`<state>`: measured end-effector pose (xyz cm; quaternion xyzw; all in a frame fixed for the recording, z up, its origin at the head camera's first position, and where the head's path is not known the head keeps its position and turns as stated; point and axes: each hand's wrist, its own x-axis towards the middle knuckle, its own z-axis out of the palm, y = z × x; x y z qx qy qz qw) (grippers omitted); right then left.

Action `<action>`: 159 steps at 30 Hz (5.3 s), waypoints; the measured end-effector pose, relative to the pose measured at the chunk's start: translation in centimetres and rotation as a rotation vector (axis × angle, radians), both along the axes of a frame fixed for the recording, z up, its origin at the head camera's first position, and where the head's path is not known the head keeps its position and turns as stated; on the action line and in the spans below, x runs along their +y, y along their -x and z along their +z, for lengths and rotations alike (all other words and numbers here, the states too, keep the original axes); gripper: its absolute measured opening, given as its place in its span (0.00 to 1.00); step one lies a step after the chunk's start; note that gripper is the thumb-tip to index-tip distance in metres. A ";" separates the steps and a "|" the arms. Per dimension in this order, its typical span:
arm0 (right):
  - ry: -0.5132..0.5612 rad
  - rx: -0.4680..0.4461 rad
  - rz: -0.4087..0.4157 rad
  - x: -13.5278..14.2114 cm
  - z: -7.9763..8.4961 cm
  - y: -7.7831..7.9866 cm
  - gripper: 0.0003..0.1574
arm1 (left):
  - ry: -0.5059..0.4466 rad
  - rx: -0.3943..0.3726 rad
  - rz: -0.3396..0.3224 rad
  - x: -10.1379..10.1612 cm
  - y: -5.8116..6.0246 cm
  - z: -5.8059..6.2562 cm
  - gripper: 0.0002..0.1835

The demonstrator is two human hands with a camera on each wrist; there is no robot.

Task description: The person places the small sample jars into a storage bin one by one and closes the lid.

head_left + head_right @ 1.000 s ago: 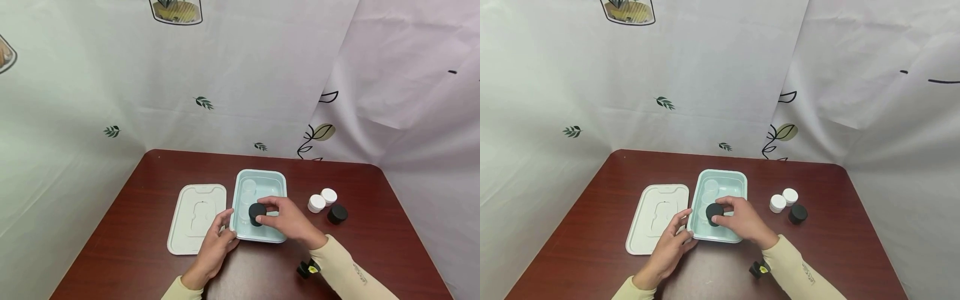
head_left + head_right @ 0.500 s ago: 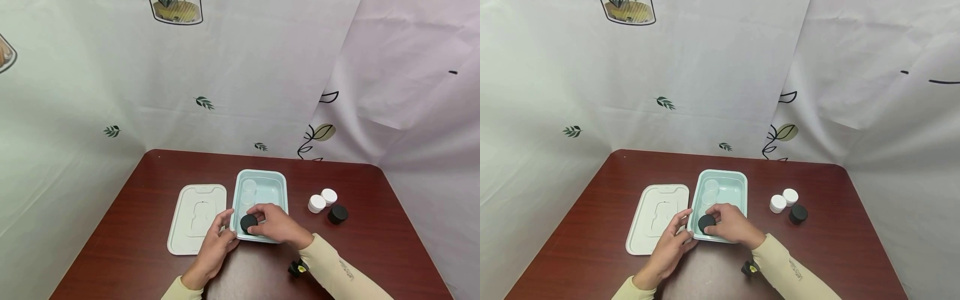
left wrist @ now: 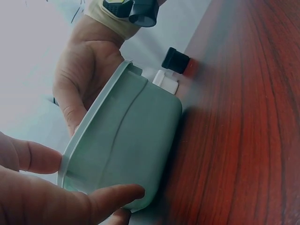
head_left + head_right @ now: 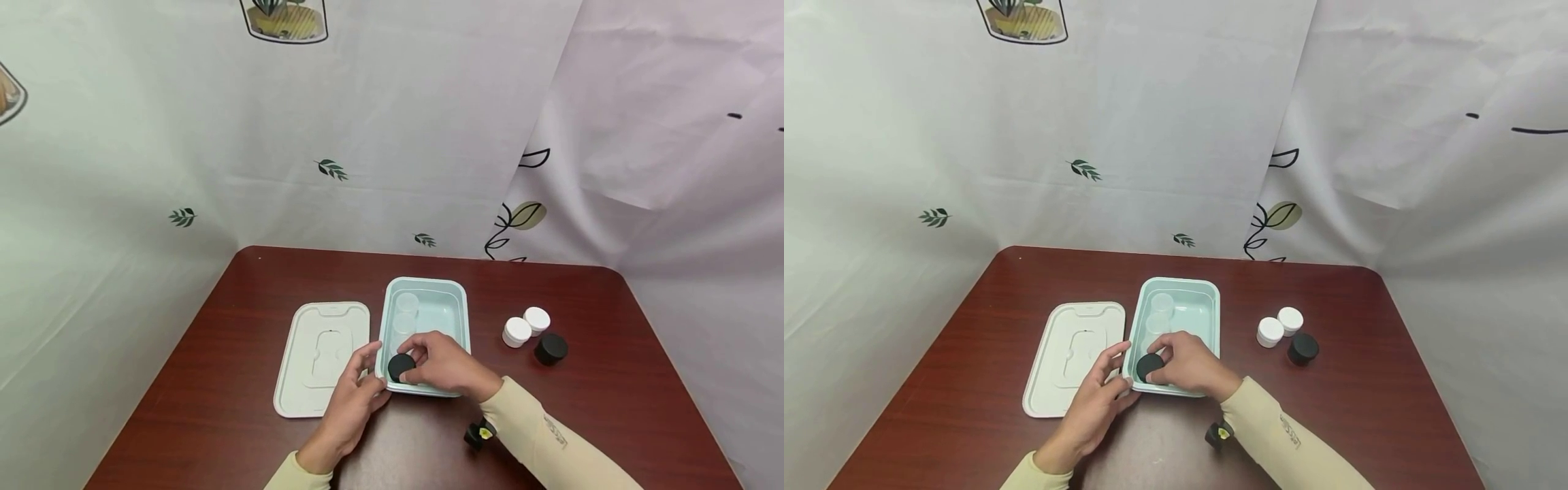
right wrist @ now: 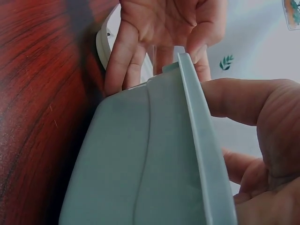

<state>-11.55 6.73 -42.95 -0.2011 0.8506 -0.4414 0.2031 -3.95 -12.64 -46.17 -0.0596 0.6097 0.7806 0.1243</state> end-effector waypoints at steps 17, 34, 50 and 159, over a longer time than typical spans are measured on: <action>-0.063 0.027 0.022 -0.3 0.0 0.0 0.21 | 0.002 0.005 0.002 0.0 -0.2 -0.1 0.38; -0.126 0.099 0.077 -0.6 -0.3 0.1 0.25 | -0.005 0.000 0.004 0.0 -0.2 -0.2 0.38; -0.036 0.054 -0.025 0.8 2.1 0.4 0.21 | 0.004 0.000 -0.003 0.0 0.0 0.1 0.38; 0.167 -0.032 -0.869 20.9 -1.4 -1.4 0.47 | -0.007 0.005 -0.004 -0.2 -0.1 -0.4 0.38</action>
